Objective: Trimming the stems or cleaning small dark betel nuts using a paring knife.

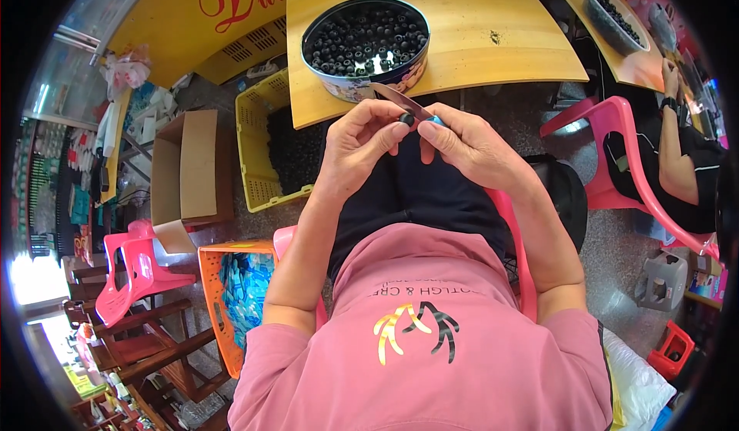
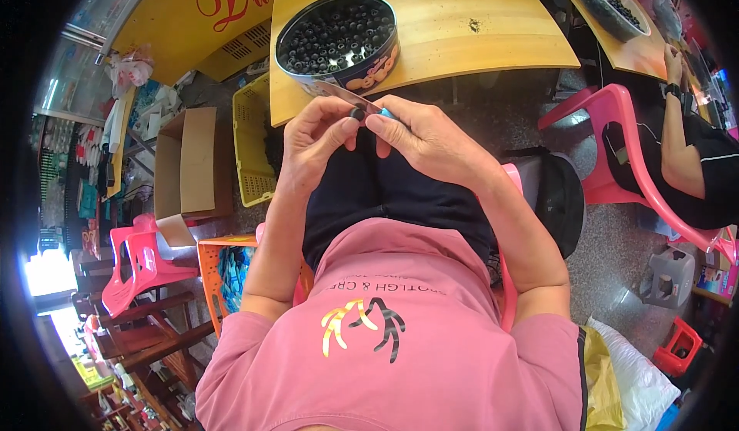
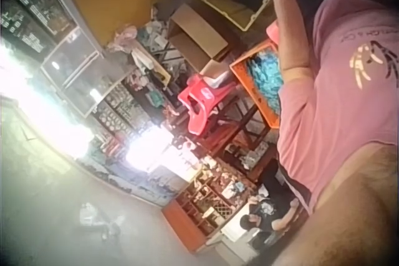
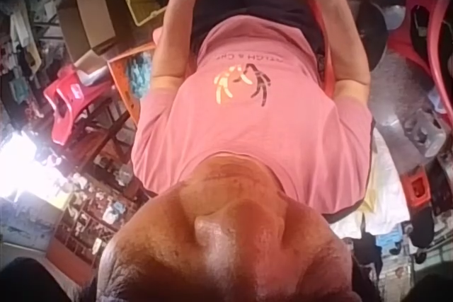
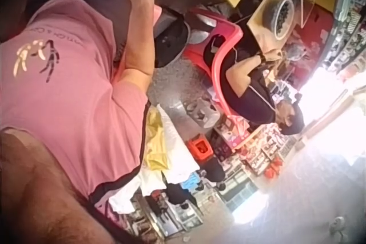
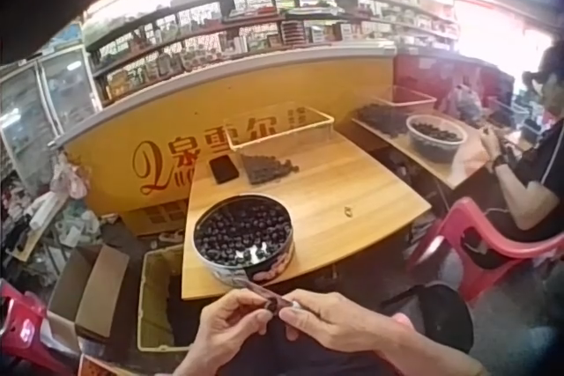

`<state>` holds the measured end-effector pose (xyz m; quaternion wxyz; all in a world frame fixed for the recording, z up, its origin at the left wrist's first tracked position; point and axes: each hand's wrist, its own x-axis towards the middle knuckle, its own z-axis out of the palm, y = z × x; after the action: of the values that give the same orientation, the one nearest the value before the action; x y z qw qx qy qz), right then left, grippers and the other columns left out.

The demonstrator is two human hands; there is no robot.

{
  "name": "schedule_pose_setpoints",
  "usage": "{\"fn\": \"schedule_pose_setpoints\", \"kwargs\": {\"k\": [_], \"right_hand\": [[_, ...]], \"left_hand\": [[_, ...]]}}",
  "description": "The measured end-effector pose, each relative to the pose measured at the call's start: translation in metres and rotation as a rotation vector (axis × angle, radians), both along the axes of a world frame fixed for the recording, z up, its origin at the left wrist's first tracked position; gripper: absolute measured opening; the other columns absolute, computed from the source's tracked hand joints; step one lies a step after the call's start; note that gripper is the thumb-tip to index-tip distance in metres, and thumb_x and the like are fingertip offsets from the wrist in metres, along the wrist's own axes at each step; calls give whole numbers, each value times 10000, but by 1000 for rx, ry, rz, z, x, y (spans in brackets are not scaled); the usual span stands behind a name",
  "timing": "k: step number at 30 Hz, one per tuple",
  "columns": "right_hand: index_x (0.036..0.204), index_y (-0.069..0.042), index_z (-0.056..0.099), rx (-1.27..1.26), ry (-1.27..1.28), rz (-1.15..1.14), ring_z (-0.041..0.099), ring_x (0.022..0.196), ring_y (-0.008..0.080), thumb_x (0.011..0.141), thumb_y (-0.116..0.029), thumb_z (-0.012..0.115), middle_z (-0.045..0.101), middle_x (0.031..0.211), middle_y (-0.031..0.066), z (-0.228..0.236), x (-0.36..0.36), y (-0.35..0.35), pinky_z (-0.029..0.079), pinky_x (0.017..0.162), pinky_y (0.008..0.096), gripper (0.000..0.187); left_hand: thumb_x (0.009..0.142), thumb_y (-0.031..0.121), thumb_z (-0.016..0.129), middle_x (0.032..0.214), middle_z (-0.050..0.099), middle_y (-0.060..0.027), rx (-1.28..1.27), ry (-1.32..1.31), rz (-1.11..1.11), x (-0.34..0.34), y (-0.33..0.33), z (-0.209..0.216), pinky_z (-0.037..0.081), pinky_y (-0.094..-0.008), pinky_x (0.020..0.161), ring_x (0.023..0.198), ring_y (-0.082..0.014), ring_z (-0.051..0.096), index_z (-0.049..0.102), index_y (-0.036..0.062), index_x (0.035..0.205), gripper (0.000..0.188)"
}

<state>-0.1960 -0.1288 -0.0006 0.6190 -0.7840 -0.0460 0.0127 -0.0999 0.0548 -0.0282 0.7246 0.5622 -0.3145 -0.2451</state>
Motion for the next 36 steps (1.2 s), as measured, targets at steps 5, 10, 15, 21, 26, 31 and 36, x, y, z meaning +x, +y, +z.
{"fn": "schedule_pose_setpoints", "kwargs": {"k": [5,10,15,21,26,31,36], "right_hand": [[1099,-46,584,20,-35,-5,467,705,48,1023,-312,463,559,757,-19,-5,3,1,377,623,203,302],[1057,-56,583,74,3,-18,411,614,17,1022,-311,465,557,748,-29,1,1,3,317,516,180,284],[1079,-54,594,6,-50,-75,417,610,21,1019,-297,473,553,724,-28,-7,6,4,324,521,181,277],[1131,-39,608,114,2,-179,361,560,14,1021,-280,466,552,711,-20,-10,7,-8,295,499,172,301],[1133,-37,605,130,10,-174,340,551,6,1023,-276,466,540,709,-19,-7,1,-16,272,490,164,297],[1131,-27,599,139,25,-212,322,546,9,1021,-287,470,538,715,-13,-6,2,-21,261,487,166,310],[1129,-25,597,120,16,-223,328,548,11,1021,-300,469,544,718,-9,-3,2,-26,263,489,163,322]], "left_hand": [[907,75,656,952,644,-26,-3,-7,4,-1,-1,5,459,-196,660,767,-58,548,612,16,1068,177],[911,79,652,954,645,-31,-22,6,-14,0,-1,7,459,-198,662,751,-62,546,610,14,1070,177],[911,76,651,941,640,-30,-24,6,13,-2,-1,10,458,-199,659,741,-63,543,607,8,1055,165],[891,-1,638,877,627,-30,35,-107,202,13,33,9,471,-200,674,728,-73,569,603,-4,1039,152],[883,14,653,829,623,-29,90,-140,494,46,98,2,464,-199,667,696,-79,565,608,-8,1017,143],[878,86,679,940,619,-18,338,-211,674,77,148,-15,464,-213,773,835,-83,579,618,19,1035,182],[878,83,673,938,648,-47,408,-492,696,90,127,7,482,-223,787,866,-100,605,629,-10,1052,202]]}}
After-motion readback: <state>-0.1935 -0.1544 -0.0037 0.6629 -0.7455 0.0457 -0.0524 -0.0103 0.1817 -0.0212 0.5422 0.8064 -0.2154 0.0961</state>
